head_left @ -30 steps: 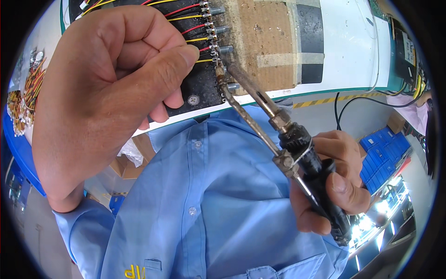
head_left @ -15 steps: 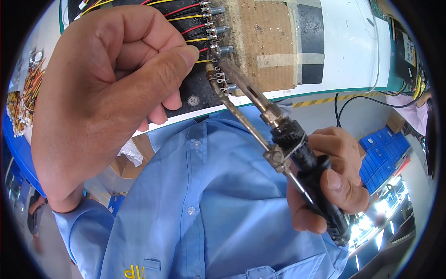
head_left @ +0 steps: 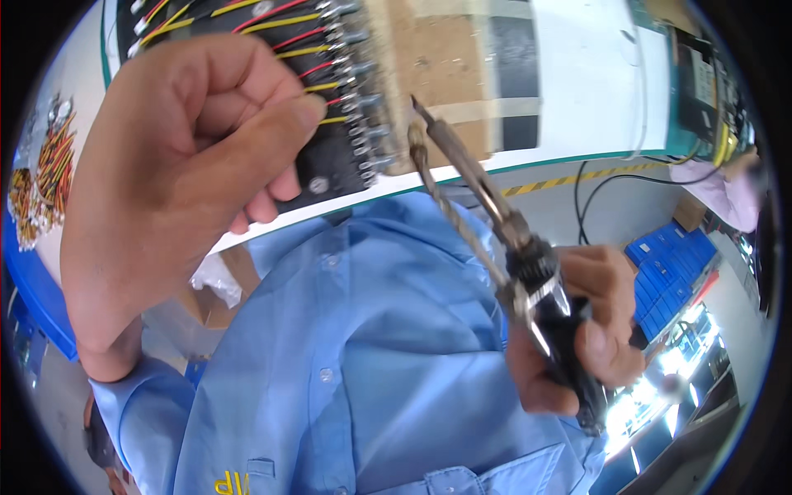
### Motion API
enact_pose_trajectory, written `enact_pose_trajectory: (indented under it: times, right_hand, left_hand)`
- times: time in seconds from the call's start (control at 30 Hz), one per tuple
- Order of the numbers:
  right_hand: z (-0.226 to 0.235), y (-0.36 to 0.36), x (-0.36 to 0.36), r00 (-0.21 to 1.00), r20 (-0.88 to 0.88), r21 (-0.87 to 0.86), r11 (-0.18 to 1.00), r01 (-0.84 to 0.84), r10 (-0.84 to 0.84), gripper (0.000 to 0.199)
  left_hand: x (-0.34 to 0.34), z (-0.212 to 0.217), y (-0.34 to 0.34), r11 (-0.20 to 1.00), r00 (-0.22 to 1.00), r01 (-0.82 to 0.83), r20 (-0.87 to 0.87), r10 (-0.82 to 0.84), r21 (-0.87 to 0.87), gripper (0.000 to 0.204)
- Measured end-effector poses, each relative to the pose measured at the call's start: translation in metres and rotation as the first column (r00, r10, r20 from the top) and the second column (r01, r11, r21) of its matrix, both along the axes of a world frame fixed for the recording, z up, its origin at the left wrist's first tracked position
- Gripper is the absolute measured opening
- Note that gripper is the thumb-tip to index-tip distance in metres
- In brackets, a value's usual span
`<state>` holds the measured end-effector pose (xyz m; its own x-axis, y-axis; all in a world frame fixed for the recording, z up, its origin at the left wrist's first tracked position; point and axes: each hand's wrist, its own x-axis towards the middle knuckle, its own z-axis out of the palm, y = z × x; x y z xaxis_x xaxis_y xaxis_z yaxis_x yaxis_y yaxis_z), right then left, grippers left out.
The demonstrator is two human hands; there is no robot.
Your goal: The person is soldering a series of wires onto terminals on an assembly board.
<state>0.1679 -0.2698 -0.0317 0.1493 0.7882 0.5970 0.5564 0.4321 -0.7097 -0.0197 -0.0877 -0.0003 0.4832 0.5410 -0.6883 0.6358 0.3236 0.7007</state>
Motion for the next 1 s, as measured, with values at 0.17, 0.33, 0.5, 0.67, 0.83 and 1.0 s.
enact_pose_trajectory:
  times: [0.17,0.33,0.5,0.67,0.83,1.0]
  right_hand:
    - [-0.01,0.007,0.014,0.997,0.068,0.077,0.997,0.025,-0.03,0.048]
    - [-0.016,0.008,0.025,0.988,0.151,-0.004,1.0,0.0,0.001,0.04]
    - [-0.023,0.008,0.026,0.997,0.078,0.014,1.0,-0.012,0.011,0.038]
    - [-0.02,0.012,0.031,0.993,-0.093,0.058,0.996,0.073,-0.068,0.04]
    - [-0.013,0.053,0.081,0.888,-0.112,0.178,0.87,0.46,-0.446,0.036]
    - [-0.005,0.085,0.126,0.816,-0.051,-0.083,0.817,0.571,-0.576,0.03]
  left_hand:
    - [-0.002,-0.002,0.0,1.0,1.0,0.012,0.007,-0.012,0.011,0.017]
    - [0.0,0.0,0.0,1.0,1.0,0.012,0.022,-0.012,-0.002,0.016]
    - [-0.002,-0.001,-0.001,1.0,0.998,0.008,0.054,-0.009,0.009,0.016]
    - [-0.003,0.0,-0.002,1.0,0.999,-0.022,0.033,0.022,-0.006,0.015]
    - [0.004,0.005,-0.002,0.999,0.999,-0.037,0.033,0.038,-0.018,0.014]
    - [0.007,0.007,-0.002,1.0,1.0,-0.025,-0.017,0.025,0.004,0.015]
